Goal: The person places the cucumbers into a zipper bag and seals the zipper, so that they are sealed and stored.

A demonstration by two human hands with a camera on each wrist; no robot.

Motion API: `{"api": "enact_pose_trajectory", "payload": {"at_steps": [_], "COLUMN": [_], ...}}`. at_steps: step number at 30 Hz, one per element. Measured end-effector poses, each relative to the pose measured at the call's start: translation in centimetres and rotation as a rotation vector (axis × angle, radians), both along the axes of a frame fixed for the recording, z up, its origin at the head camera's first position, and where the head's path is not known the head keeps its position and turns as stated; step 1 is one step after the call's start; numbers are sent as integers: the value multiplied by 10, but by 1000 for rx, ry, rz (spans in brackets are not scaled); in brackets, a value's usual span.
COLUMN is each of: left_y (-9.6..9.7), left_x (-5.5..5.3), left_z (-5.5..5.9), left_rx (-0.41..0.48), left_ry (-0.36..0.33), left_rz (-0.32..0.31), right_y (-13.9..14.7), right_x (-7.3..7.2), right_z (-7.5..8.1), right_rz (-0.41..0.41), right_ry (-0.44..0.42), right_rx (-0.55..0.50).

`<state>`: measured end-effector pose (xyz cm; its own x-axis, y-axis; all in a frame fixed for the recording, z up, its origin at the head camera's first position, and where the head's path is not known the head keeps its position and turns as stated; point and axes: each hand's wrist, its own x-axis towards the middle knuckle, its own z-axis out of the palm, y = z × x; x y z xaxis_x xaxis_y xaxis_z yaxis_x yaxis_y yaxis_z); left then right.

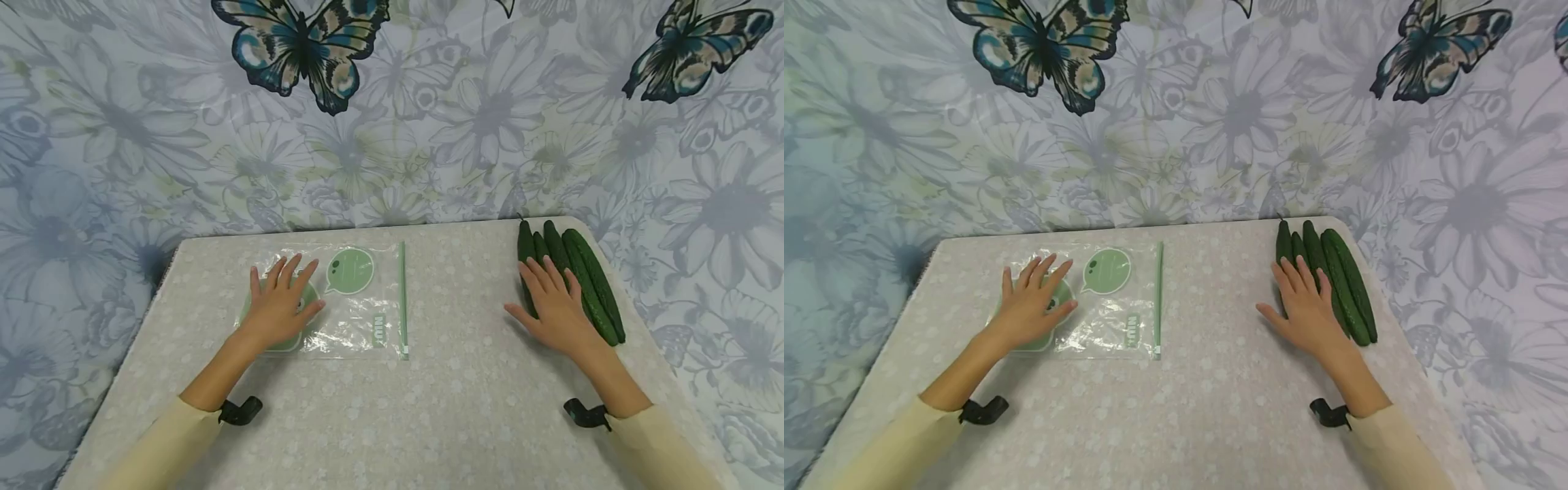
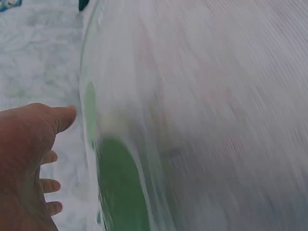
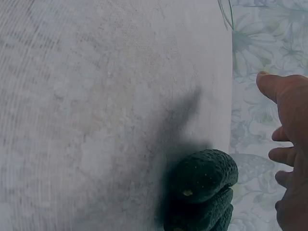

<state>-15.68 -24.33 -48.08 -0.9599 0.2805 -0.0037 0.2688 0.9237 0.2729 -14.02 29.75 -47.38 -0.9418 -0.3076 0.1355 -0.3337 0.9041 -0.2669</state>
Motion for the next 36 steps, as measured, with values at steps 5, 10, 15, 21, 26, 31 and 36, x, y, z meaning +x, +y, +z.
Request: {"api": "enact_pose_trajectory", "payload": {"at_steps": [5,10,15,21,26,31,36], "left_y": [33,66,95,128,152,166,170], "left_x": [-9,-19,-25,-29,-33,-34,-34], "left_z": [4,9,7,-2,-11,-14,-17], "left_rx": [76,134,176,179,149,106,102], "left_ry": [17,44,29,-21,-81,-79,-76], "left_rz": [-43,-104,-151,-163,-124,-98,-124], "right_y": [-9,-22,-31,-36,-39,-39,-38], "right_x": [-4,-10,-13,-15,-15,-14,-13], "right_z": [-4,-7,-8,-9,-12,-15,-16], "right_rz": [39,64,81,87,97,98,98], "right_ry": [75,101,94,65,57,55,59], "right_rx": [-38,-70,-110,-117,-108,-105,-92]}}
